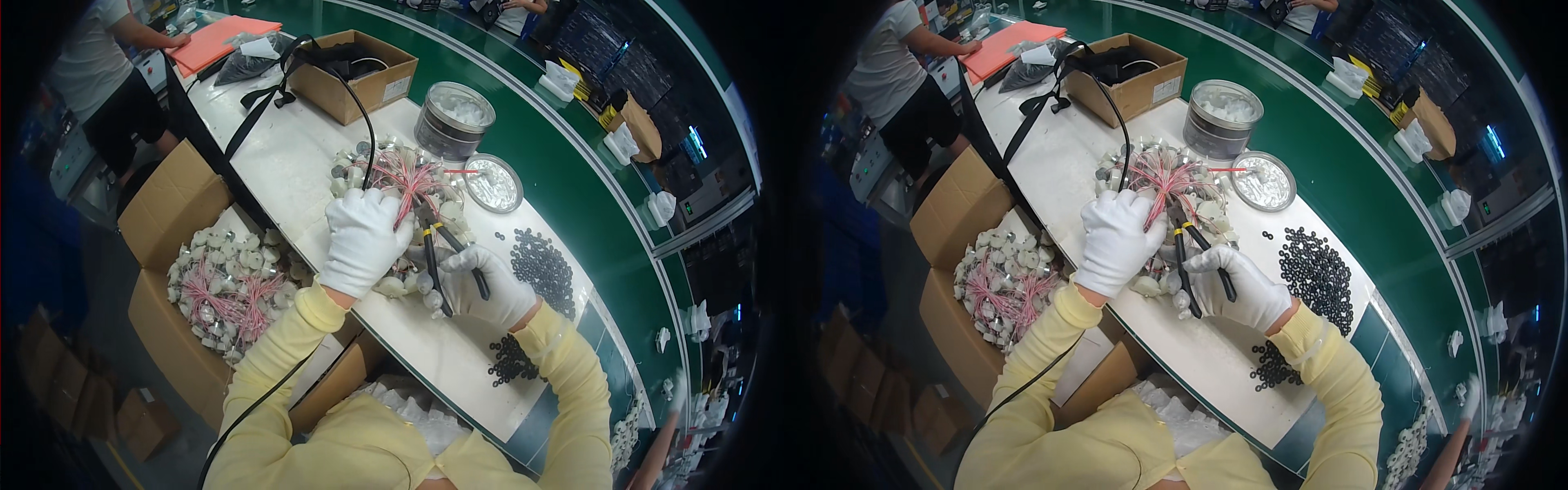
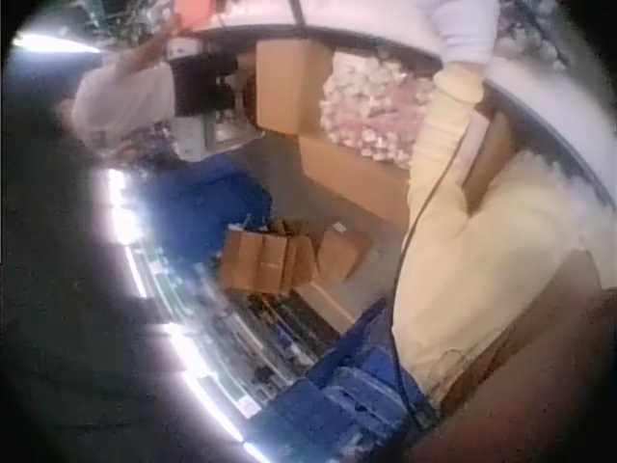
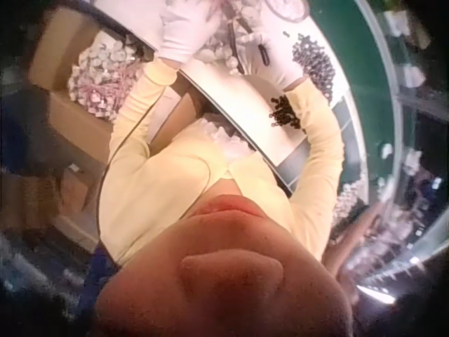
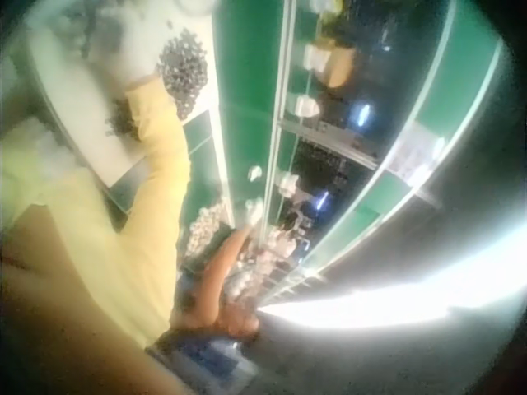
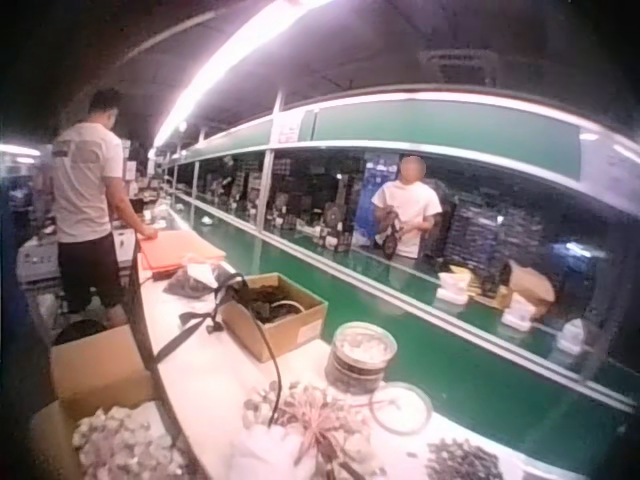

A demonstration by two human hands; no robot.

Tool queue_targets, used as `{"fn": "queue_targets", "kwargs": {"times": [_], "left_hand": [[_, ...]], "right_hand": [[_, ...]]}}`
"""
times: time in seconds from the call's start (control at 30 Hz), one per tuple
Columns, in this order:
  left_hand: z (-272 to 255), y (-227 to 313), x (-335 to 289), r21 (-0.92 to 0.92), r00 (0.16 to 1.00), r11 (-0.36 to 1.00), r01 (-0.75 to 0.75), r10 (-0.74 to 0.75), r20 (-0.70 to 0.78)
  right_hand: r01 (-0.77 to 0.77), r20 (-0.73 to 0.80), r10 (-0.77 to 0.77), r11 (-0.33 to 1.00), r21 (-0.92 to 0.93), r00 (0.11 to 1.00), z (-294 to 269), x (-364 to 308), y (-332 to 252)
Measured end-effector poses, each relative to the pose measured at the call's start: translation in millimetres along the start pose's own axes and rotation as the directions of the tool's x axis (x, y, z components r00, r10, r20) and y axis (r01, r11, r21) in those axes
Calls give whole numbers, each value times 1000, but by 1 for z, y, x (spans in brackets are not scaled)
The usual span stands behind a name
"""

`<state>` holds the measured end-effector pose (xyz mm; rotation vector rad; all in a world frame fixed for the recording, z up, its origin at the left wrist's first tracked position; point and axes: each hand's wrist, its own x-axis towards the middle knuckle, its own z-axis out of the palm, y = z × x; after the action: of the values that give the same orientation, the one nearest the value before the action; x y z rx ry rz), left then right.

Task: The person assembles small white electronic components on a green workbench. They use a red-handled tool to manipulate wires and a pair of pliers to cut wires. The person also handles small black washers and places them into the components. The task involves repetitive assembly steps and wire management.

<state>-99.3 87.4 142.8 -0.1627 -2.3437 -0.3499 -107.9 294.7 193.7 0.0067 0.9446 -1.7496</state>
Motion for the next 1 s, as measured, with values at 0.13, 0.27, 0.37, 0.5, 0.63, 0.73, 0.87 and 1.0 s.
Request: {"fn": "queue_targets", "kwargs": {"times": [0.13, 0.27, 0.37, 0.5, 0.63, 0.73, 0.87, 1.0], "left_hand": [[2, 2, 1, 5, 1000, 1000, 11, -11, 7], [1, 1, 0, 4, 1000, 1000, 16, -16, -14], [0, 1, 0, -6, 1000, 1000, 24, -24, -18], [0, 1, 1, -16, 999, 1000, 24, -25, -27], [-1, 1, 1, -24, 999, 999, 30, -31, -28], [0, 1, 1, -43, 999, 998, 39, -40, -23], [1, 0, 1, -60, 998, 997, 38, -41, -42], [0, -1, 1, -67, 999, 997, 39, -41, -35]], "right_hand": [[-15, -2, 15, 1000, 20, 1000, -2, -1, -1], [-46, -27, 45, 999, -12, 999, 4, -2, -10], [-56, -28, 55, 996, -62, 998, 3, -3, -14], [-82, -34, 80, 994, -70, 996, 4, -2, -18], [-95, -46, 94, 995, -28, 995, 12, -6, -20], [-91, -67, 89, 996, -26, 994, 10, -4, -20], [-95, -44, 95, 995, 1, 995, 7, -1, -17], [-108, -23, 110, 991, 73, 994, 11, -1, -16]]}}
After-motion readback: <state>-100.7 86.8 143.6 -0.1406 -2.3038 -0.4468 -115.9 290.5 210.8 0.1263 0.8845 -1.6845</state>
